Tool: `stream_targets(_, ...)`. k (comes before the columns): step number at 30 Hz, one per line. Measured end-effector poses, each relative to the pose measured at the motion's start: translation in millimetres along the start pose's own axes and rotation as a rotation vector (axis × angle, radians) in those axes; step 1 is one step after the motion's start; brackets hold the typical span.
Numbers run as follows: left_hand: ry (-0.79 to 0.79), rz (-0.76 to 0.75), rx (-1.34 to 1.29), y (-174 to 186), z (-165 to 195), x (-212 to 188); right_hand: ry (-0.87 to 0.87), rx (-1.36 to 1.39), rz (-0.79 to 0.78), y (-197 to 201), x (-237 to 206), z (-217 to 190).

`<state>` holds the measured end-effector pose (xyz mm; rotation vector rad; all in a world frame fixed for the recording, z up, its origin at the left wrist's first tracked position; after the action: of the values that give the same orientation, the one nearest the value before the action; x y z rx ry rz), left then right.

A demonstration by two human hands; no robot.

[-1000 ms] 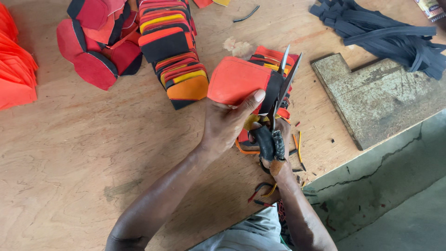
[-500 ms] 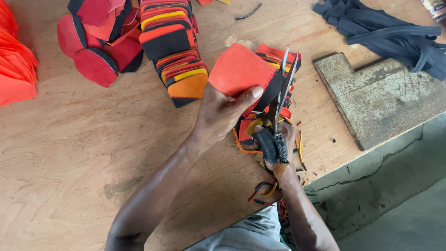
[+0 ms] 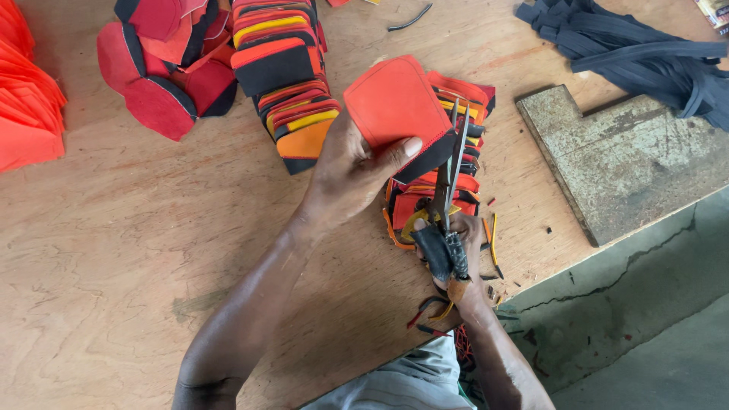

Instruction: The person uses shears to trim excess fabric and threads from small multi-colored pouches. They handle each pouch one at a time, rotate it to trim different edges, and place the finished pouches into a growing stack on the table.

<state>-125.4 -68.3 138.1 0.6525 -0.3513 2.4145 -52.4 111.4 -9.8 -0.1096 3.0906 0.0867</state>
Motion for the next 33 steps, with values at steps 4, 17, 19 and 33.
stream_targets(4, -0.002, 0.030, -0.009, 2.1, 0.4, -2.1, 0.001, 0.184, 0.158, 2.6, -5.8, 21.2)
stream_targets(17, 0.021, 0.246, -0.275, -9.1, -12.6, -10.3, 0.016, -0.026, 0.015, -21.1, -11.4, -3.8)
stream_targets(19, 0.050, 0.260, -0.267, -8.3, -12.8, -11.2, -0.002, -0.070, 0.008, -23.3, -10.7, -1.6)
stream_targets(33, 0.055, 0.275, -0.254, -10.1, -13.4, -13.4, 0.079, -0.199, -0.062, -36.9, -6.1, -26.0)
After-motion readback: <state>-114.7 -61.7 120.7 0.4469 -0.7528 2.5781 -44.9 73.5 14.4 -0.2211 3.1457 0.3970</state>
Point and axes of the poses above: each hand's wrist, its own x-axis towards the middle knuckle, its own y-axis out of the back of the hand, z = x × y, the point moved 10 cm from there along x, towards the middle knuckle, and after that the axes turned 13 degrees about -z, right-handed, at the moved point
